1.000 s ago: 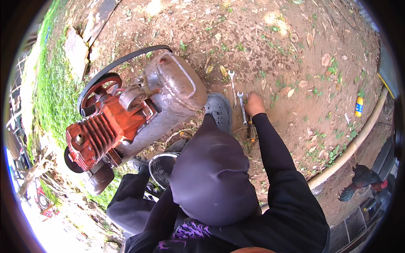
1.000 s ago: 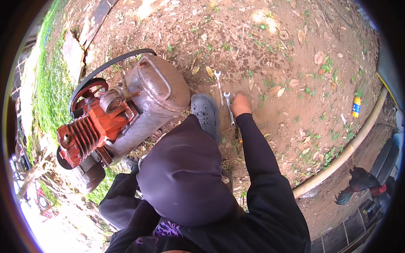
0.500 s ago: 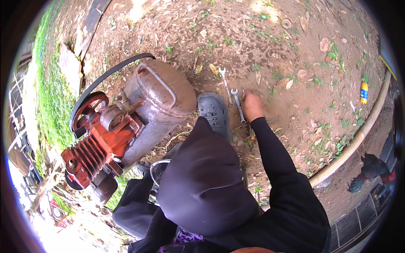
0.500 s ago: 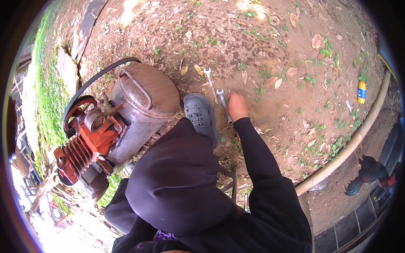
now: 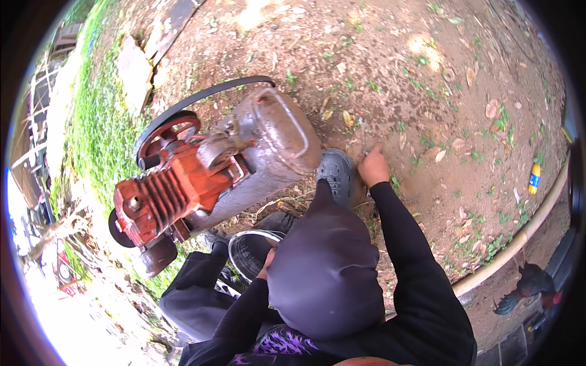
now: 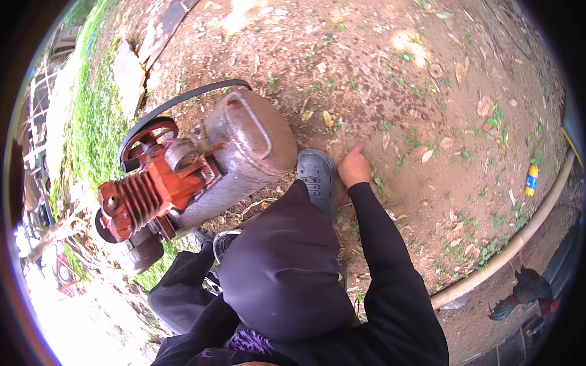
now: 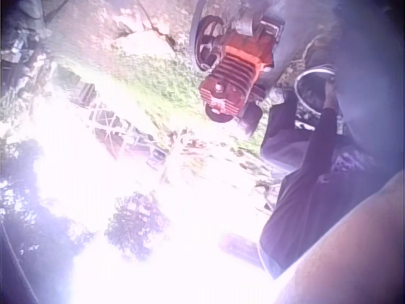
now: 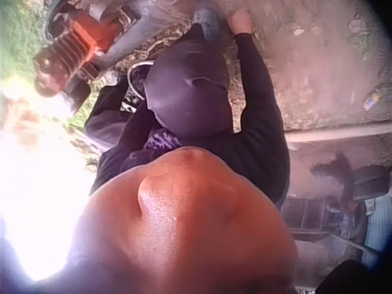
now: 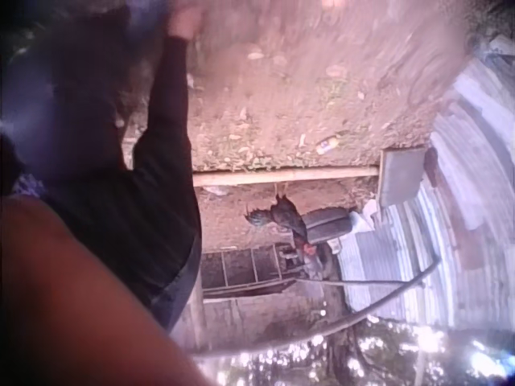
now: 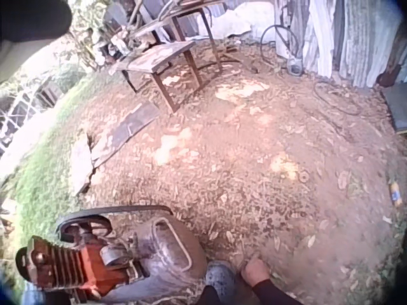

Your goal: The person cleans wrenches in a bucket of liquid, uses a wrench to work on the bolts of an air compressor pump, and handles small metal parts.

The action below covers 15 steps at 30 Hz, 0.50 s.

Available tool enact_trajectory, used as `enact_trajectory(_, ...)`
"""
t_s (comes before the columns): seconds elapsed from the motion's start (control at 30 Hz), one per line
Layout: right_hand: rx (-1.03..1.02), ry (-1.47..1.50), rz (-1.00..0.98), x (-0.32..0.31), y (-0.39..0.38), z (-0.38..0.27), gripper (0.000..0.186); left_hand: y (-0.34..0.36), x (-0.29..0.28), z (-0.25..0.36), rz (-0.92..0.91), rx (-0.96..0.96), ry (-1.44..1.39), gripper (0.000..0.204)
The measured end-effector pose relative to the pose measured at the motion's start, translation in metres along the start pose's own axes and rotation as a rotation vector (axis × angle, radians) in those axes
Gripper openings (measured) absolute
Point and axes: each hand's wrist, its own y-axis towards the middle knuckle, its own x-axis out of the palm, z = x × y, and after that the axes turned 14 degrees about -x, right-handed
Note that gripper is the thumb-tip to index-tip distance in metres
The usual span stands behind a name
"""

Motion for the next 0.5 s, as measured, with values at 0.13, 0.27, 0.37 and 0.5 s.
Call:
enact_trajectory(0.13, -0.065, 0.041, 0.014, 0.001, -0.002, 0.016, 0.045, -0.004, -0.001, 0.013, 0.021, 0.008, 0.003, 0.046)
enact_trajectory(0.27, -0.012, -0.051, -0.045, 0.0, 0.007, 0.008, 0.046, -0.005, 0.002, 0.018, 0.094, 0.043, 0.049, 0.041)
enact_trajectory(0.37, 0.029, -0.133, -0.123, 0.009, 0.022, 0.011, 0.039, 0.002, 0.01, -0.008, 0.042, 0.075, -0.226, 0.037)
enact_trajectory(0.5, -0.093, -0.199, -0.043, 0.028, 0.022, 0.028, 0.033, 0.009, 0.009, -0.032, 0.049, 0.198, -0.182, 0.034)
